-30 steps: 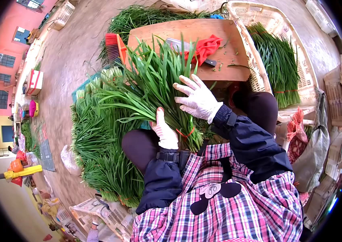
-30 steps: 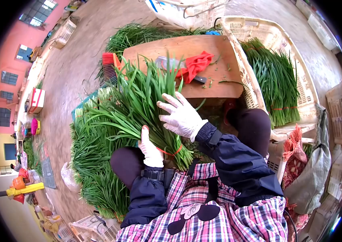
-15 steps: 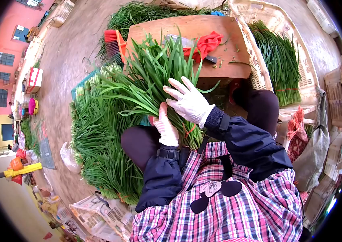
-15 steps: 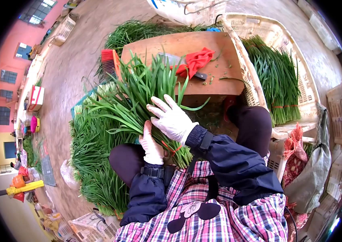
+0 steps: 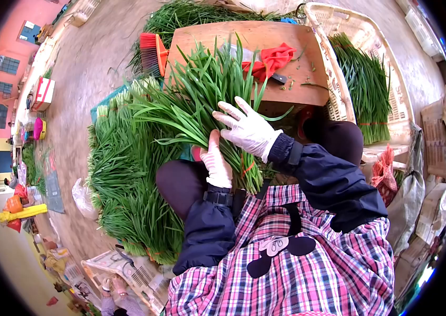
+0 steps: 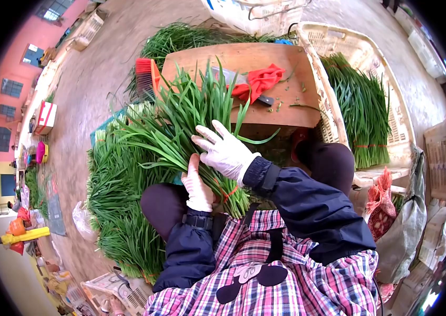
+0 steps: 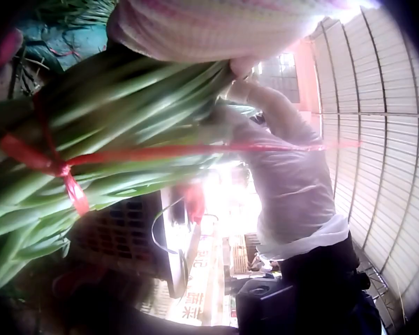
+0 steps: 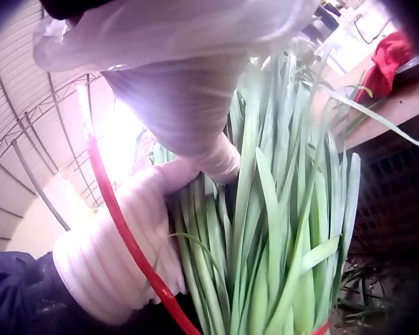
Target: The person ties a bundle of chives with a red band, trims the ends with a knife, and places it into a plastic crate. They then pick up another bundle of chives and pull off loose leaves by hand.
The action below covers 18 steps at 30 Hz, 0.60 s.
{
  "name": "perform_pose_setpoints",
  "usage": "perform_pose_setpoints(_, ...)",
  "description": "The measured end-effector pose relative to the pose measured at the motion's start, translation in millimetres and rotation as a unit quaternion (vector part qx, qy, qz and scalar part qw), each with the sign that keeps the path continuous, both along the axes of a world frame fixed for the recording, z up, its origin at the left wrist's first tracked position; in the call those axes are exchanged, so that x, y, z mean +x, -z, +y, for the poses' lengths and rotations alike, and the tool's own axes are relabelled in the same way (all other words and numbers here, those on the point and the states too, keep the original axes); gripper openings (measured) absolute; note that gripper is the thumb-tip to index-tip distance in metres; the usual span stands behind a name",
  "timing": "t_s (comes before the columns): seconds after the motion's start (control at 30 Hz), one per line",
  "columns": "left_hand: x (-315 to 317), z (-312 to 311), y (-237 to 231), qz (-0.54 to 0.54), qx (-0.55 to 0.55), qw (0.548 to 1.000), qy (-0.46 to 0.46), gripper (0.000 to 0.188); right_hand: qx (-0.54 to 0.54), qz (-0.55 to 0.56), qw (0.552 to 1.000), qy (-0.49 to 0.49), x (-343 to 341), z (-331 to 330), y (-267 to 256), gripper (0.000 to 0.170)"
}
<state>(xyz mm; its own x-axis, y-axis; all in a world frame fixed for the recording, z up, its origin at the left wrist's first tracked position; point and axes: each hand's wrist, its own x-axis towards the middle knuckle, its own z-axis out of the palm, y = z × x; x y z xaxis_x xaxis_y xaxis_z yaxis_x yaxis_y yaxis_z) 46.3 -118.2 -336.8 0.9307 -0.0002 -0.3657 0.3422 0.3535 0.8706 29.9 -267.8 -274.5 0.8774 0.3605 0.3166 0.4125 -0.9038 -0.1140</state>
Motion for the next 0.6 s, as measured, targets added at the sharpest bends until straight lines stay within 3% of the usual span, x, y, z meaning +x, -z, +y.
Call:
perform_pose_setpoints(0.1,-2.2,-9.8,-19.4,0.010,-0.051,0.999,-0.008,0.048,-0.003,0.012,1.000,-0.028,0.9,-2.3,-1.6,0.006)
perform_pose_setpoints(0.4,-3.2,-8.0,-23.4,-0.006,-0.055,0.998,0.013,0.043,-0.010,0.005,0.992,-0.123,-1.9,-14.9,4.3,0.010)
perform_pose_setpoints(0.5,-4.4,1.5,-5.9,-0.073,0.134,0.986,0.066,0.045,0.003,-0.016,0.988,-0.154,-2.6,-17.5,10.0,0.007)
perform_pose_setpoints(0.53,-3.8,-5.8,-19.3,-0.004,0.044,0.999,0.020,0.046,0.004,-0.008,0.987,-0.163,-4.0,-18.5,7.4,0.007)
perform_pose_setpoints(0.6,-6.1,4.9,8.4,-0.110,0.119,0.984,0.069,0.046,-0.042,0.012,0.983,-0.176,-4.6,-20.4,2.7,0.007)
